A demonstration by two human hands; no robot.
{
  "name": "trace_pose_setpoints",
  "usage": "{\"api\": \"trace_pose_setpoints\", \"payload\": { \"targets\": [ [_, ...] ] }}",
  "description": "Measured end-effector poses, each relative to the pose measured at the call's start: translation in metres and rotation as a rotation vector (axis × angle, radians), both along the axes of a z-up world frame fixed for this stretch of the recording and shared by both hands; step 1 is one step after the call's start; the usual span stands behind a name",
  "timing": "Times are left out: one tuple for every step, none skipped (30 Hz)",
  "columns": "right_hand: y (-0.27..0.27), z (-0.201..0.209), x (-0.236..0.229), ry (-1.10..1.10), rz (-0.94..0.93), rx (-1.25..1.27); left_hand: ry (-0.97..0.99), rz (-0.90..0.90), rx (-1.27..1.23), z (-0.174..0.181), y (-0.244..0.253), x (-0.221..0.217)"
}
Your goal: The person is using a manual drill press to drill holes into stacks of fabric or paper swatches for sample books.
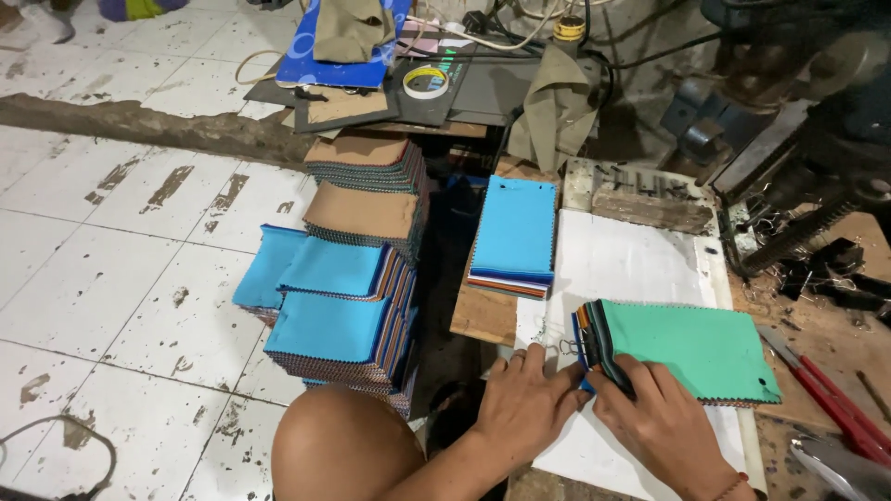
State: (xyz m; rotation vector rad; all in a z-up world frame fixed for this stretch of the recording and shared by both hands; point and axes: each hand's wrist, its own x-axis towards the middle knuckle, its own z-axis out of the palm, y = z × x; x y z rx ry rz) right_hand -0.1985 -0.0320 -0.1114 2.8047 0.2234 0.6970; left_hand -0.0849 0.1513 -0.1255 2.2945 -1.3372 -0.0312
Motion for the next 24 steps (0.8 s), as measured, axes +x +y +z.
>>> {"api": "trace_pose_setpoints", "payload": {
  "targets": [
    [-0.001,-0.001,-0.001,0.002,0.004,0.001,0.003,0.001,0.020,0.001,0.000,0.000],
    [-0.001,-0.002,-0.003,0.005,0.007,0.002,0.005,0.002,0.041,0.003,0.000,0.000],
    [0.001,0.001,-0.001,0.005,0.004,0.003,0.005,-0.001,0.042,0.002,0.000,-0.001],
    [0.003,0.004,0.000,-0.025,0.016,0.004,-0.004,0.004,0.031,0.002,0.000,-0.001],
    [0.005,0.007,0.001,-0.057,0.029,0.003,-0.014,0.008,0.018,0.001,0.000,-0.001],
    [0.005,0.007,0.002,-0.058,0.026,0.003,-0.015,0.005,0.018,0.000,0.000,-0.001],
    [0.005,0.007,0.003,-0.046,0.031,0.002,-0.017,0.011,0.016,-0.001,0.000,-0.001],
    [0.005,0.007,0.003,-0.034,0.036,0.001,-0.019,0.017,0.013,-0.003,0.001,-0.001],
    [0.006,0.009,0.004,-0.035,0.033,0.002,-0.020,0.014,0.014,0.000,0.003,0.000],
    [0.007,0.010,0.004,-0.037,0.032,-0.007,-0.015,0.012,-0.054,0.002,0.006,0.001],
    [0.009,0.012,0.004,-0.037,0.031,-0.015,-0.008,0.011,-0.121,0.004,0.008,0.002],
    [0.009,0.011,0.003,-0.036,0.028,-0.014,-0.007,0.008,-0.120,0.007,0.011,0.003],
    [0.009,0.010,0.002,-0.016,0.032,-0.011,0.064,0.006,-0.135,0.010,0.013,0.005],
    [0.009,0.009,0.000,0.005,0.037,-0.007,0.134,0.005,-0.149,0.014,0.015,0.006],
    [0.011,0.015,0.000,0.004,0.033,-0.007,0.133,0.000,-0.148,0.022,0.016,0.006],
    [0.012,0.021,0.000,-0.007,0.039,0.047,0.145,0.002,-0.169,0.030,0.016,0.005],
    [0.014,0.026,0.000,-0.018,0.043,0.102,0.157,0.001,-0.188,0.038,0.016,0.004],
    [0.007,0.028,-0.005,-0.020,0.036,0.104,0.156,-0.005,-0.185,0.041,0.014,0.006],
    [0.000,0.029,-0.011,0.011,0.092,0.249,0.155,-0.069,-0.213,0.044,0.011,0.007],
    [-0.007,0.029,-0.016,0.041,0.148,0.394,0.153,-0.132,-0.242,0.047,0.009,0.007],
    [-0.017,0.029,-0.023,0.041,0.142,0.394,0.155,-0.138,-0.241,0.044,0.006,0.007],
    [-0.027,0.028,-0.030,-0.006,0.105,0.391,0.127,-0.223,-0.234,0.041,0.002,0.007],
    [-0.038,0.028,-0.036,-0.055,0.069,0.386,0.095,-0.309,-0.228,0.039,-0.002,0.008],
    [-0.047,0.032,-0.042,-0.057,0.063,0.384,0.094,-0.316,-0.229,0.034,-0.003,0.009]
  ]
}}
